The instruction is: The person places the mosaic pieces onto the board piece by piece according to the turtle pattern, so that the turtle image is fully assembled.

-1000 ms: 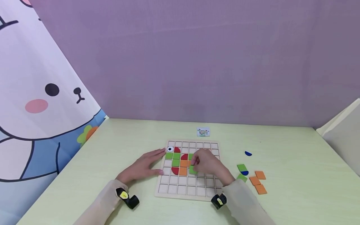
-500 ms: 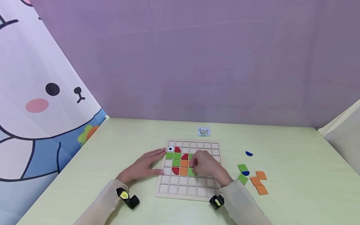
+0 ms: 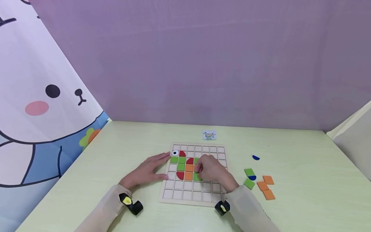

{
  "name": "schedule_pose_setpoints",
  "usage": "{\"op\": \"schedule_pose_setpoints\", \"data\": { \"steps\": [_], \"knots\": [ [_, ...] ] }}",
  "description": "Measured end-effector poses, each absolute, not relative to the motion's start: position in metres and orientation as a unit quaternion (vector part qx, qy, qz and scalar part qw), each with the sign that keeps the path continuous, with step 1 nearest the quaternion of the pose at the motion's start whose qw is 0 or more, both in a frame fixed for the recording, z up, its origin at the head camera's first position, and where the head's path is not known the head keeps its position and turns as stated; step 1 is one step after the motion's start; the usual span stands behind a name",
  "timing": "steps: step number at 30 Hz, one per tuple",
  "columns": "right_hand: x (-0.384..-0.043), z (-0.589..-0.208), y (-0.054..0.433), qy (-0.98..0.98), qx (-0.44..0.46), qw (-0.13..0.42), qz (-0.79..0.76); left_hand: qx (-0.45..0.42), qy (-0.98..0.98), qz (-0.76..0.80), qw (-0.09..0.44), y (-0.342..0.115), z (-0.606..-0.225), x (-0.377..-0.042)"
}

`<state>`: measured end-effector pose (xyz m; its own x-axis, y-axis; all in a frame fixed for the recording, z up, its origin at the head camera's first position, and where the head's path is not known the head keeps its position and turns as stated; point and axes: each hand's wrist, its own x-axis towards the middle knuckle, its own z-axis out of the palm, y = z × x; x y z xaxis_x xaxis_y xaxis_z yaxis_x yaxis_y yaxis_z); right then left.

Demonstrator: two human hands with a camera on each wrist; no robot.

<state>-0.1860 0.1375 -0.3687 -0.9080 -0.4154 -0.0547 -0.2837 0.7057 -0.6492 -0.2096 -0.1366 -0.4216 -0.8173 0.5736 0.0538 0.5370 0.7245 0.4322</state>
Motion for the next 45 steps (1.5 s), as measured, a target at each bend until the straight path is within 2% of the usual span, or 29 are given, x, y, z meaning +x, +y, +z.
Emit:
{"op": "schedule_pose_setpoints", "data": {
  "steps": [18,34,45],
  "knots": [
    [-0.178,-0.357,0.15,0.932,-0.161,0.094,-0.311,0.296,0.929,0.216,0.044,-0.137,-0.421,-0.208],
    [-0.18,-0.353,0.222,0.939,-0.159,0.053,-0.3,0.285,0.931,0.224,0.047,-0.141,-0.417,-0.205],
    [-0.173,-0.367,0.265,0.956,-0.086,0.067,-0.271,0.286,0.931,0.223,0.048,-0.144,-0.42,-0.204]
  ]
}}
